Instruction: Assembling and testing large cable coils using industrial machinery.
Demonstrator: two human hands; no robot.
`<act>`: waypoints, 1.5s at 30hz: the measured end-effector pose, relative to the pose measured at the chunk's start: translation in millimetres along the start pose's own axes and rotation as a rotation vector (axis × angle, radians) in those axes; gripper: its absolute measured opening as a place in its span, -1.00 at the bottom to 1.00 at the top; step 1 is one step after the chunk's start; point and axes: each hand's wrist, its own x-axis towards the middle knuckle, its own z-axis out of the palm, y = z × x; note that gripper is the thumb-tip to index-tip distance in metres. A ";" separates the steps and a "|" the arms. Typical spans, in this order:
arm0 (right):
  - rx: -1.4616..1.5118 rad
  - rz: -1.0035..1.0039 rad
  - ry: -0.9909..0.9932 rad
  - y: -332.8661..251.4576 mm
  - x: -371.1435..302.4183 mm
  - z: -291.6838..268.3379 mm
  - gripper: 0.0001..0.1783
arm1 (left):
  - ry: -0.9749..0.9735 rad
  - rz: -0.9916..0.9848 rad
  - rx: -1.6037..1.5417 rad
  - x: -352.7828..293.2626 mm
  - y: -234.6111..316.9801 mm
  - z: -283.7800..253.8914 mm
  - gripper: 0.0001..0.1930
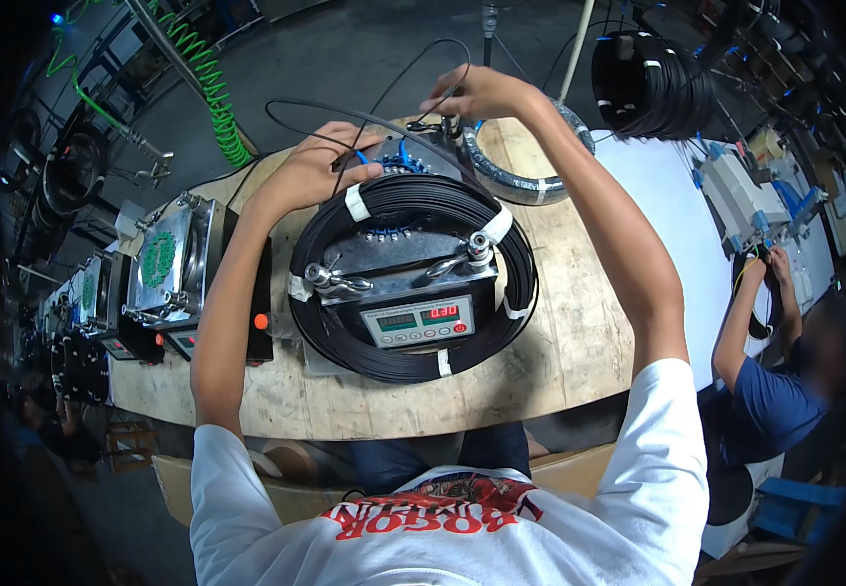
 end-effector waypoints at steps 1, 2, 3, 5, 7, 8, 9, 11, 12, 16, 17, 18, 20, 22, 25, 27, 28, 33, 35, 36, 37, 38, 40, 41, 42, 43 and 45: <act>-0.106 0.130 -0.109 -7.8 1.9 0.9 -0.45 | -0.071 -0.040 0.032 2.0 9.3 -4.4 -0.41; -0.107 0.141 -0.103 -11.1 8.4 3.2 -0.45 | -0.106 -0.075 0.020 3.6 9.8 -5.6 -0.38; -0.105 0.207 -0.210 -14.8 20.1 7.8 -0.39 | -0.110 -0.075 0.021 1.6 7.1 -6.0 -0.38; -0.103 0.283 -0.312 -19.2 36.3 8.9 -0.32 | -0.071 -0.022 0.065 3.1 2.4 -3.5 -0.22; -0.164 0.429 -0.472 -19.6 47.9 6.1 -0.34 | -0.053 -0.061 0.105 0.7 8.1 -4.5 -0.24; -0.113 0.453 -0.495 -17.0 49.7 3.7 -0.11 | -0.050 -0.056 0.085 2.0 7.8 -4.1 -0.25; -0.114 0.451 -0.494 -10.4 54.2 6.0 -0.11 | -0.043 -0.055 0.066 1.9 5.6 -4.3 -0.25; 0.048 0.476 -0.389 7.7 55.2 7.1 -0.32 | -0.047 -0.046 0.065 4.5 2.8 -3.1 -0.26; 0.047 0.471 -0.391 12.8 53.0 8.1 -0.32 | -0.059 -0.049 0.061 3.0 0.7 -2.8 -0.26; 0.535 0.420 -0.255 32.3 29.1 11.1 -0.62 | -0.074 -0.085 0.073 -3.2 6.9 -8.9 -0.36; 0.687 0.369 -0.215 36.5 22.7 13.0 -0.69 | -0.073 -0.070 0.044 -1.8 4.1 -8.4 -0.32; 0.726 0.332 -0.160 45.6 16.4 16.5 -0.81 | -0.072 -0.054 0.014 0.8 1.8 -6.4 -0.26; 0.838 0.276 -0.057 51.9 2.8 25.0 -0.88 | -0.050 -0.048 0.018 0.7 -3.2 -2.0 -0.26; 0.866 0.253 -0.015 52.5 -8.4 27.6 -0.84 | -0.037 -0.038 0.003 1.8 -3.6 -0.2 -0.26; 0.914 0.213 0.066 43.7 -20.7 31.5 -0.75 | -0.046 -0.062 0.003 1.7 -6.6 0.5 -0.26; 1.007 0.061 0.121 53.1 -24.0 34.8 -0.67 | -0.052 -0.078 0.002 3.4 -6.7 1.0 -0.26; 1.005 0.064 0.123 57.8 -24.1 37.9 -0.67 | -0.057 -0.090 0.000 5.3 -5.6 1.3 -0.25; 1.039 -0.001 0.190 53.3 -15.3 53.7 -0.69 | -0.063 -0.114 0.026 4.8 -2.7 -0.7 -0.24; 0.660 0.093 0.233 53.7 -8.3 51.4 -0.65 | -0.066 -0.117 0.035 6.0 -0.4 0.6 -0.25; 0.718 0.067 0.257 46.1 -2.9 55.9 -0.60 | -0.046 -0.113 0.029 4.6 -1.1 1.3 -0.26; 0.719 0.064 0.257 42.0 -3.4 54.0 -0.60 | -0.026 -0.108 0.023 3.7 -1.8 1.9 -0.26; 0.535 0.145 0.313 38.9 -5.9 50.3 -0.57 | -0.025 -0.109 0.025 3.8 -2.4 2.4 -0.26; 0.482 0.089 0.348 42.9 -9.0 46.9 -0.47 | -0.003 -0.039 0.050 2.2 -1.4 0.6 -0.39; 0.673 0.056 0.276 47.1 -15.1 42.1 -0.49 | -0.004 -0.041 0.056 1.7 -0.9 -0.6 -0.39; 0.700 -0.008 0.229 47.9 -24.1 37.5 -0.52 | -0.009 -0.050 0.054 2.8 0.3 -0.4 -0.39; 0.727 -0.073 0.183 46.9 -30.1 34.8 -0.54 | -0.015 -0.059 0.052 3.8 1.3 -0.6 -0.38; 0.757 -0.093 0.174 51.0 -27.7 37.9 -0.58 | -0.025 -0.065 0.054 5.2 1.6 -1.5 -0.38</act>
